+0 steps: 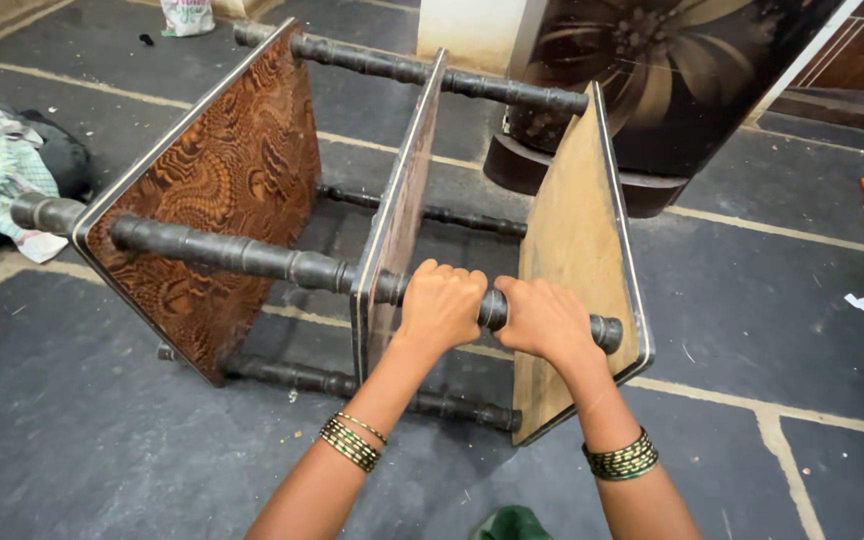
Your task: The person assembles a small wooden table by inserting and tightening black cylindrical legs into holes on the tabletop. They rotate the table to access each corner and secure the legs by hand.
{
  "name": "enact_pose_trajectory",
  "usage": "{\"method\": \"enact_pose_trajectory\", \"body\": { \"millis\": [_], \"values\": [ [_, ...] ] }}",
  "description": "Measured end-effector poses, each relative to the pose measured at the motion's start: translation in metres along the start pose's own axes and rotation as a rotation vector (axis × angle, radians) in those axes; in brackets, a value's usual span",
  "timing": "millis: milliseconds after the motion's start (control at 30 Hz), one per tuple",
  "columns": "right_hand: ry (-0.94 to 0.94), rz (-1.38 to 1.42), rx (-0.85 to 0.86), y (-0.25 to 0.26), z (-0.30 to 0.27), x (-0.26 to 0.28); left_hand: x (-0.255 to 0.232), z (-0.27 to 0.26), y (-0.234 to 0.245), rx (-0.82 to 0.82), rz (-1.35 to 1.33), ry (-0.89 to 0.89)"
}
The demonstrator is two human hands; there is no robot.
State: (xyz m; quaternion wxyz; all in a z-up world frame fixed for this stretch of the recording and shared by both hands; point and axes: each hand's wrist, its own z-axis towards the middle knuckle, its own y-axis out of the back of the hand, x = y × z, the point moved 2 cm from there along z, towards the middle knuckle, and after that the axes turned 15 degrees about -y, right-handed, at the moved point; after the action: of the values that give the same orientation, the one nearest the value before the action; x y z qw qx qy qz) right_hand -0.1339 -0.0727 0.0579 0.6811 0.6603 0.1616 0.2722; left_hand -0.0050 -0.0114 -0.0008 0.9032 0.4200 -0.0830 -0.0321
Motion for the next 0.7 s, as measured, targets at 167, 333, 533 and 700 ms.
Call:
{"method": "enact_pose_trajectory", "body": {
  "millis": [167, 333, 533, 700],
  "values": [
    [0.019, -0.007, -0.019, -0.001, 0.001, 0.0, -0.001, 0.0, 0.0, -0.008, -0.004, 0.008],
    [0.026, -0.014, -0.027, -0.003, 0.001, -0.002, -0.001, 0.0, 0.001, 0.012, -0.008, 0.012],
    [0.051, 0.025, -0.061, -0.001, 0.0, -0.002, 0.0, 0.005, 0.01, 0.168, -0.069, 0.069],
    [0.061, 0.013, -0.05, -0.002, -0.001, -0.001, 0.02, 0.02, 0.024, 0.39, -0.247, 0.055]
  ]
}}
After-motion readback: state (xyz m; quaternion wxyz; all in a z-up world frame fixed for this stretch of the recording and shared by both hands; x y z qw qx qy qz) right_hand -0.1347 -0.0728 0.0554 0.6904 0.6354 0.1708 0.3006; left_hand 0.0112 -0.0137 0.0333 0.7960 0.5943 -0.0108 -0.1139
